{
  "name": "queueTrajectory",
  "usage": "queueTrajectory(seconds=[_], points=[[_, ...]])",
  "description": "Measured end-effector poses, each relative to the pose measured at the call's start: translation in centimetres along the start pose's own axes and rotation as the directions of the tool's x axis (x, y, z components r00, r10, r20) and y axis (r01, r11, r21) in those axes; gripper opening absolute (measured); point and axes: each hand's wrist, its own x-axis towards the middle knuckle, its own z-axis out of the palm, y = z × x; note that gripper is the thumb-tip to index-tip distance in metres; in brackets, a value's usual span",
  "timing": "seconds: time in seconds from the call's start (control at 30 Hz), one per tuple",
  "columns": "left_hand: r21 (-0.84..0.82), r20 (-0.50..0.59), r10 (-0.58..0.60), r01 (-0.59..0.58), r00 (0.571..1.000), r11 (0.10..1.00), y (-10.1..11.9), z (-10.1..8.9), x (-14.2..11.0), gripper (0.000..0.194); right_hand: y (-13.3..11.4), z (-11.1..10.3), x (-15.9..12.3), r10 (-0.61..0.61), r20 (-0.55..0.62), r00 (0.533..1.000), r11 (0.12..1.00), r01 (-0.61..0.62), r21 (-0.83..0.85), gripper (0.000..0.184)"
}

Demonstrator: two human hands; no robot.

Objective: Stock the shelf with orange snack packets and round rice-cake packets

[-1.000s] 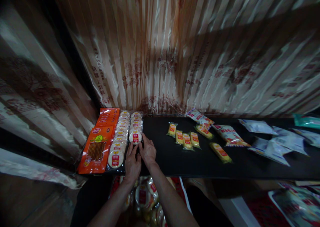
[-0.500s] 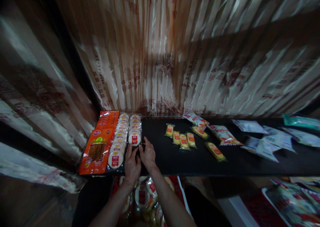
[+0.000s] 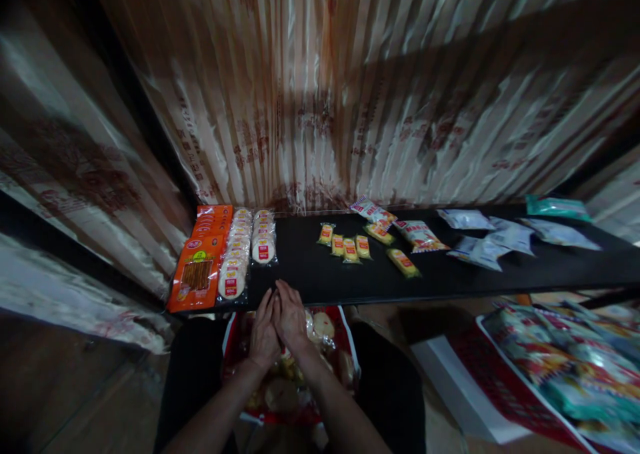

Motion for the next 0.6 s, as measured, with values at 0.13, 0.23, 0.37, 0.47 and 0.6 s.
queueTrajectory(seconds=[0.13,0.23,0.37,0.47,0.6], points=[[0.037,0.017,-0.006,0.005,1.000,0.999,-0.4,0.8,-2.9,0.052,0.2,-0.3,-3.7,-0.095,0.002,0.995,0.995,0.095,-0.014,0.045],[0.082,0.146,-0.082,0.071,0.986,0.994,-1.2,2.0,-6.7,0.057,1.5,0.0,-7.0,-0.136,0.109,0.985,0.990,0.141,-0.033,0.051],[0.096,0.406,-0.153,0.124,0.901,0.988,-1.9,2.6,-11.4,0.051,4.9,0.7,-12.4,0.005,0.251,0.968,0.993,0.025,-0.117,0.047],[0.089,0.409,-0.181,0.159,0.894,0.983,-1.3,1.7,-12.4,0.042,7.0,0.4,-15.5,0.096,0.258,0.961,0.987,-0.059,-0.147,0.041],[0.094,0.487,-0.264,0.251,0.833,0.963,0.0,-0.9,-10.9,0.042,7.6,-2.1,-16.1,0.181,0.191,0.965,0.970,-0.143,-0.199,0.037]])
